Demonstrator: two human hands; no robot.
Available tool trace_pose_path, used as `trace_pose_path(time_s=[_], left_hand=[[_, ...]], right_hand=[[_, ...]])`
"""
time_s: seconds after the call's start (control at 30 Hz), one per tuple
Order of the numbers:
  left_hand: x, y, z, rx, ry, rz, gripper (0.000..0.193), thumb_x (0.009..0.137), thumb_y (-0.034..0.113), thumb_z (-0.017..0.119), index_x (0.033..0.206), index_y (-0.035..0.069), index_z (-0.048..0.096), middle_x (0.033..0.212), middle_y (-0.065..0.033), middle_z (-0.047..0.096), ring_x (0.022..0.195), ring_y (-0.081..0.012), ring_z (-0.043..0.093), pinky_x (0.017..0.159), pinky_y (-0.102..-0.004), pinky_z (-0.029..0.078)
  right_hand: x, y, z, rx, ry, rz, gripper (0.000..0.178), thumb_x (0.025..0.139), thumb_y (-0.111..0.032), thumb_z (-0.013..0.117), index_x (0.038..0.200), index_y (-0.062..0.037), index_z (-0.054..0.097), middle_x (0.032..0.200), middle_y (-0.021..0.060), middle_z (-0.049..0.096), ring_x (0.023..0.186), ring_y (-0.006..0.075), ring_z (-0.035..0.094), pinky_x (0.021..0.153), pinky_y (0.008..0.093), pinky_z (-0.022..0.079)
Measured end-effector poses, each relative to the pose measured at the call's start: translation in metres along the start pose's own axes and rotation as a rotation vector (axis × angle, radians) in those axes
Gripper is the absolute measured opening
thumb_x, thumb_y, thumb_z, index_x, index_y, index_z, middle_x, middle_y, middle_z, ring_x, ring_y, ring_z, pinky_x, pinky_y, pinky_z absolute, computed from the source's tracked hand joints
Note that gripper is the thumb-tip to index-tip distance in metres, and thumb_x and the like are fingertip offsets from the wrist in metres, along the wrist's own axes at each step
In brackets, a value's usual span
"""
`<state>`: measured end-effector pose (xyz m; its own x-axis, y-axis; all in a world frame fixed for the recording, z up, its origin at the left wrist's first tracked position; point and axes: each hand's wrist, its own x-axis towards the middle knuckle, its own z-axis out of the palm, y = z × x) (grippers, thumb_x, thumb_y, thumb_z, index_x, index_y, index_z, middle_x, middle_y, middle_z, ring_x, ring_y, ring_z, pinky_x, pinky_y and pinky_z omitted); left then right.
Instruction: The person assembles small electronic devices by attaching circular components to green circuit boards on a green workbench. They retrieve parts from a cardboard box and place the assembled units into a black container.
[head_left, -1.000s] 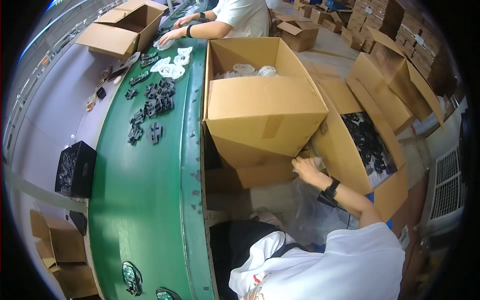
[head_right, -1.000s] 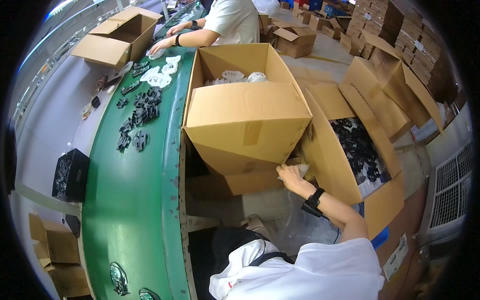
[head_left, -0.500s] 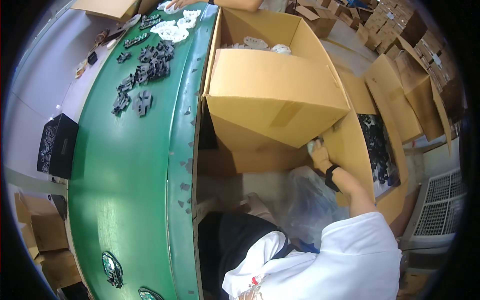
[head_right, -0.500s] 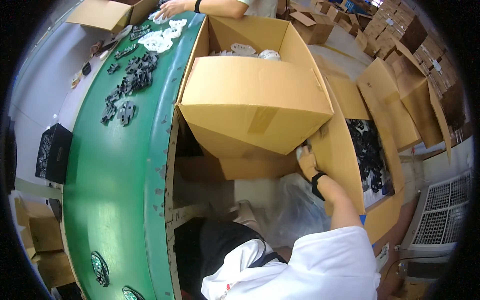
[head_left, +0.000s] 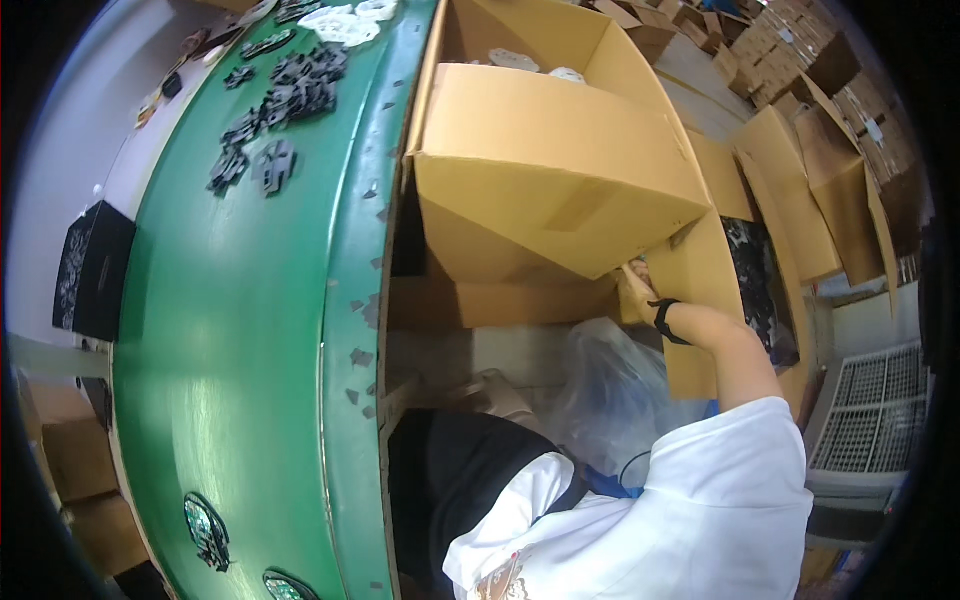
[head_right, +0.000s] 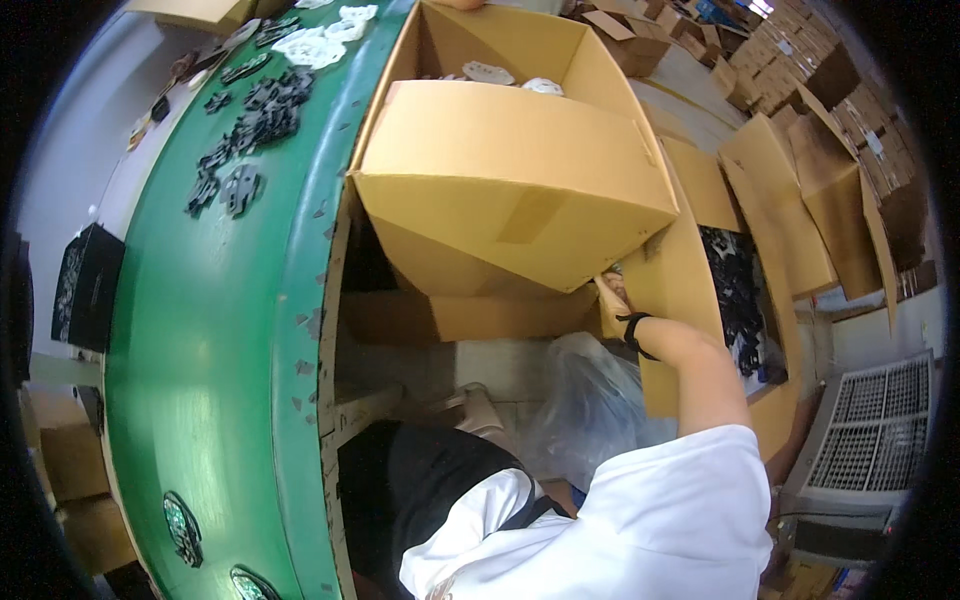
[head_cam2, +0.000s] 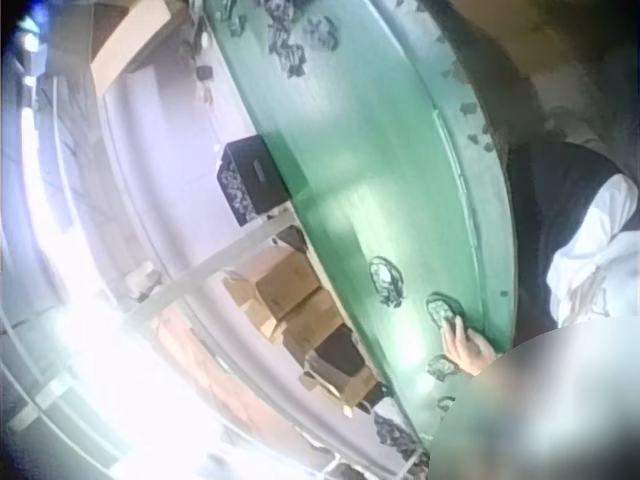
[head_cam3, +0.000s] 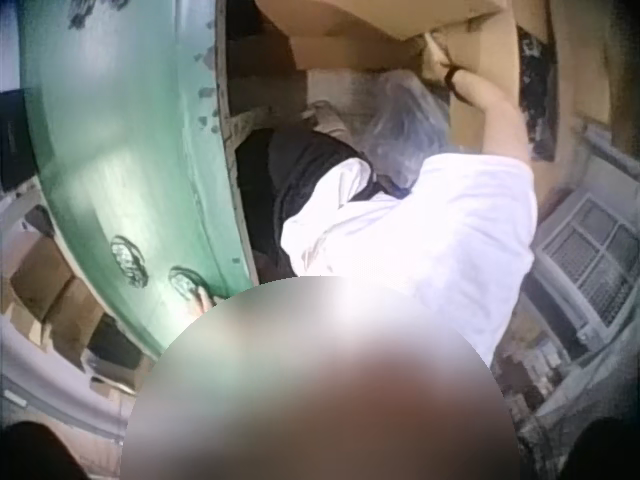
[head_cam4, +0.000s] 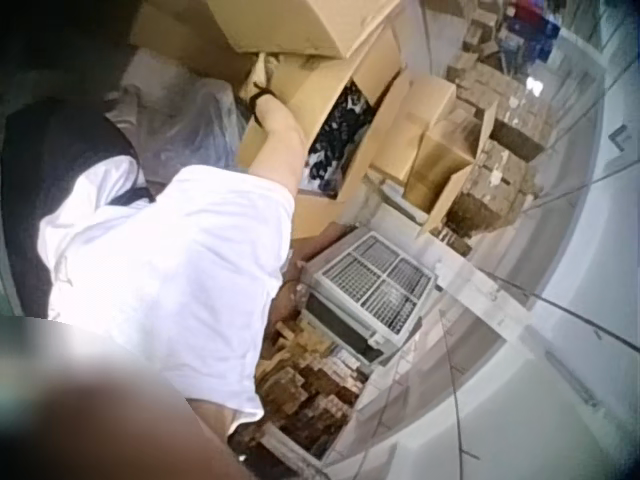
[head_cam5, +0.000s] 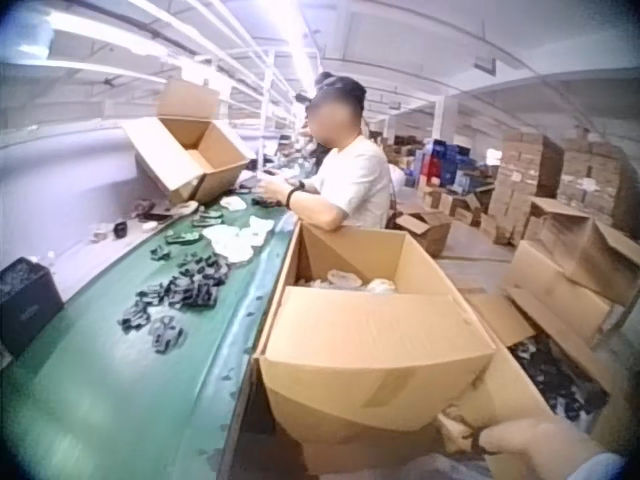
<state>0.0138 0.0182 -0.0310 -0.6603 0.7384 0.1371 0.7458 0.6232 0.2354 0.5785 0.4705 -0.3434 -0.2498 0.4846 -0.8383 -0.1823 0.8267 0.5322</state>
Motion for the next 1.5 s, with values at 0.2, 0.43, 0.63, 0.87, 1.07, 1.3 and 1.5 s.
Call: trace_pose_path(time_s=[0.2,0.43,0.63,0.87,1.07,1.3,1.5], left_hand=[[0.003,0.001,0.001,0.020,-0.003,0.004,0.031,0.093,0.002,0.057,0.123,0.003,0.067,0.133,-0.0209,0.058,0.123,-0.0387,0.052,0.106,-0.0486,0.038],[0.005,0.000,0.002,0.048,-0.026,0.021,0.030,0.096,0.007,0.056,0.123,0.003,0.066,0.133,-0.0220,0.058,0.123,-0.0392,0.052,0.106,-0.0491,0.038],[0.005,-0.002,0.008,0.046,-0.015,0.002,0.030,0.096,0.007,0.055,0.123,0.002,0.066,0.133,-0.0217,0.058,0.124,-0.0387,0.052,0.106,-0.0493,0.038],[0.003,-0.001,0.010,0.071,-0.010,-0.040,0.031,0.096,0.004,0.054,0.125,0.004,0.065,0.135,-0.0209,0.057,0.124,-0.0378,0.052,0.107,-0.0486,0.036],[0.007,-0.004,0.015,0.057,-0.009,0.001,0.031,0.097,0.005,0.054,0.126,0.004,0.064,0.135,-0.0212,0.056,0.124,-0.0384,0.051,0.107,-0.0497,0.036],[0.004,-0.008,0.022,0.070,0.015,-0.019,0.030,0.097,0.006,0.054,0.125,0.002,0.064,0.133,-0.0219,0.057,0.123,-0.0391,0.052,0.106,-0.0500,0.037],[0.009,-0.007,0.026,0.051,0.043,0.006,0.028,0.098,0.008,0.054,0.123,0.002,0.066,0.134,-0.0222,0.057,0.123,-0.0395,0.052,0.106,-0.0502,0.037]], right_hand=[[0.002,-0.025,-0.018,0.443,-0.119,0.082,0.014,0.095,-0.021,0.049,0.101,-0.0099,0.055,0.082,0.0058,0.058,0.074,0.0231,0.055,0.079,0.0540,0.038],[0.003,-0.030,-0.010,0.501,-0.153,0.097,0.020,0.095,-0.023,0.049,0.109,-0.0088,0.050,0.093,0.0071,0.054,0.084,0.0252,0.050,0.085,0.0537,0.035],[-0.003,-0.020,-0.001,0.541,-0.201,0.100,0.026,0.095,-0.025,0.049,0.115,-0.0078,0.045,0.102,0.0083,0.050,0.092,0.0269,0.046,0.089,0.0535,0.033],[-0.016,-0.029,0.003,0.604,-0.265,0.110,0.035,0.095,-0.026,0.049,0.123,-0.0067,0.040,0.113,0.0096,0.046,0.103,0.0290,0.042,0.095,0.0532,0.030],[-0.026,-0.039,0.009,0.664,-0.330,0.131,0.043,0.095,-0.028,0.049,0.129,-0.0057,0.035,0.122,0.0107,0.042,0.111,0.0307,0.038,0.099,0.0530,0.027],[-0.038,-0.047,0.011,0.731,-0.413,0.156,0.053,0.095,-0.030,0.049,0.137,-0.0046,0.030,0.133,0.0120,0.038,0.121,0.0328,0.033,0.105,0.0527,0.024],[-0.043,-0.050,0.009,0.776,-0.488,0.197,0.061,0.095,-0.032,0.050,0.144,-0.0036,0.025,0.142,0.0132,0.034,0.130,0.0345,0.030,0.110,0.0525,0.022]])
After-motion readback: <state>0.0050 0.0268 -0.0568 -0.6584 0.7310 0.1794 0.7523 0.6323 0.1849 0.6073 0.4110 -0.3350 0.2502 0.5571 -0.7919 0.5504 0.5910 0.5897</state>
